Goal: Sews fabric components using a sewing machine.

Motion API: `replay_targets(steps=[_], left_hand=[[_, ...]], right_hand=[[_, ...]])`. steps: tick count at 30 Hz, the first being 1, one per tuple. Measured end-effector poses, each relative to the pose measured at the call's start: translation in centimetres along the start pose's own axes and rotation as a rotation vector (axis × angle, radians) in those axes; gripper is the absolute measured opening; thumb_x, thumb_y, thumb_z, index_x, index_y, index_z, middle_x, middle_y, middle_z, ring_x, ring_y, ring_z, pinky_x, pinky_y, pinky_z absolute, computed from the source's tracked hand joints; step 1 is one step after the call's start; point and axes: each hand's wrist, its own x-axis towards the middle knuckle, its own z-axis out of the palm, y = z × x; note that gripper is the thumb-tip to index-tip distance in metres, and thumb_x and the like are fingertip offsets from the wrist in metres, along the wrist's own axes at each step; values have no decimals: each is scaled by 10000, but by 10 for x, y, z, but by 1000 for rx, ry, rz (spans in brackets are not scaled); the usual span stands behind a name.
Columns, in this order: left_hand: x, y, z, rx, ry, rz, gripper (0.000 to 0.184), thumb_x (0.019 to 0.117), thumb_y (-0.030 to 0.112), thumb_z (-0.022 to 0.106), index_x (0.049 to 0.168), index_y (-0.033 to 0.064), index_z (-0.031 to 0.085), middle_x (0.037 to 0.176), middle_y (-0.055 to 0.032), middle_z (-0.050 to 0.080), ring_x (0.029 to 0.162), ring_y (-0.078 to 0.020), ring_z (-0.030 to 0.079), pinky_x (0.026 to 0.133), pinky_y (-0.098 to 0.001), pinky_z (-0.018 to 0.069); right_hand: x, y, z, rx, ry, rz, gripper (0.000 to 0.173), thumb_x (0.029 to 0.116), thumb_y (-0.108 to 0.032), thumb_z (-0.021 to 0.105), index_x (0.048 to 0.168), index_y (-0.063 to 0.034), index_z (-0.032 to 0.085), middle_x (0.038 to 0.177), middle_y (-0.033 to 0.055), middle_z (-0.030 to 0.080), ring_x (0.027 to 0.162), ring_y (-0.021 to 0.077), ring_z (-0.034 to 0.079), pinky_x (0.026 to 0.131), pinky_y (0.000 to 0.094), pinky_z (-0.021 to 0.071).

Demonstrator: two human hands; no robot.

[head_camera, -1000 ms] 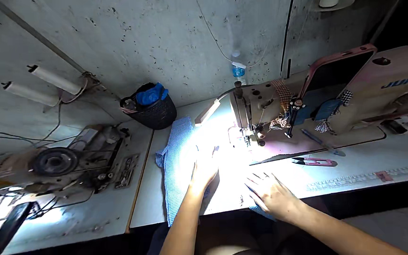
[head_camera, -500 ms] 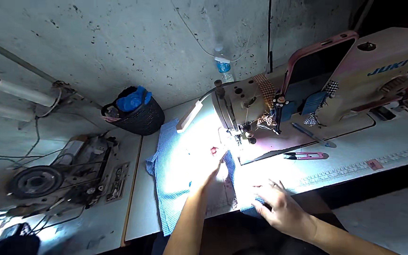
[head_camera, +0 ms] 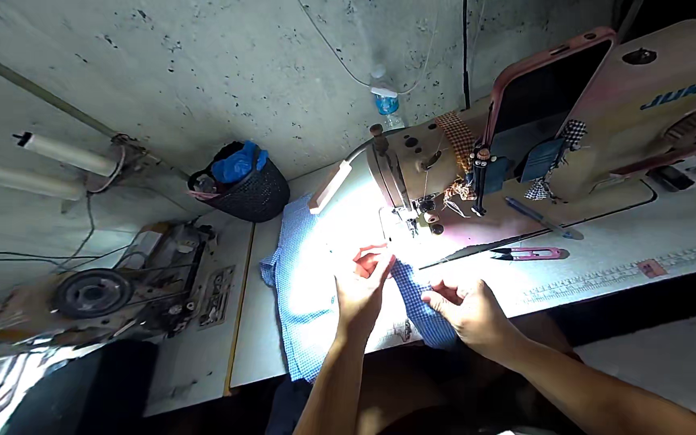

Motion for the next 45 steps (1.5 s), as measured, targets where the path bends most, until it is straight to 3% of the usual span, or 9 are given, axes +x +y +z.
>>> replay_targets(steps=[7,11,19,25,33,37,40,43,45], left_hand=[[27,-43,14,194,-4,-307,149,1030,120,608,1040,-7,684,815,10,663,696,-8,583,659,-185,495],[18,-30,16,50,-30,-224,239,1035,71,574,1244,-25,641,997,-24,722,902,-27,653,848,-223,535],[-7,-24,22,-134,-16,173,223,932,-69,633,1150,-26,637,912,1,750,838,-57,713,800,-225,595],[-32,-39,26,-269,-89,-177,451,817,-93,754,1230,-55,575,895,-38,740,793,-95,714,785,-261,609],[-73,-53,15,22,-125,-339,657,887,77,743,1460,-52,450,1154,-59,692,673,-2,624,661,-185,553],[-75,-51,17,887,36,27,308,922,303,670,974,7,738,666,-30,657,591,-163,654,537,-368,537],[-42,-69,10,1016,-99,229,358,1028,231,543,1273,22,699,1076,-144,753,892,-297,751,745,-482,603],[-7,-81,4,1104,-292,393,444,1044,218,468,1465,120,570,1476,-46,589,1376,-227,539,1119,-442,444],[2,-88,2,1152,-334,438,479,1048,256,450,1506,141,526,1550,-9,519,1455,-221,451,1164,-453,393]], right_hand=[[21,24,-1,-531,7,80,245,989,-161,548,931,0,723,812,127,689,795,240,674,762,434,544],[23,21,-5,-393,42,37,238,975,-242,608,1011,-47,739,877,52,719,803,91,662,748,261,544],[40,9,-5,-93,200,-233,95,886,-137,745,943,-60,739,859,-16,720,766,0,653,694,145,549],[44,14,-7,-165,166,-101,54,907,-129,699,896,-80,718,764,-41,671,666,-20,602,619,136,509],[74,42,3,-673,123,-8,118,911,-57,623,886,-21,732,765,97,679,744,248,647,824,555,453],[83,40,10,-835,66,111,176,970,-89,586,967,-17,747,880,145,719,899,306,682,929,574,423],[89,44,14,-833,62,114,180,967,-189,656,916,-36,736,856,120,702,891,282,659,926,559,414],[95,57,15,-812,163,25,174,952,-207,685,908,-46,734,856,109,720,865,272,681,913,567,447],[95,60,12,-826,203,-20,154,929,-181,685,878,-36,693,815,109,697,823,275,679,862,555,483]])
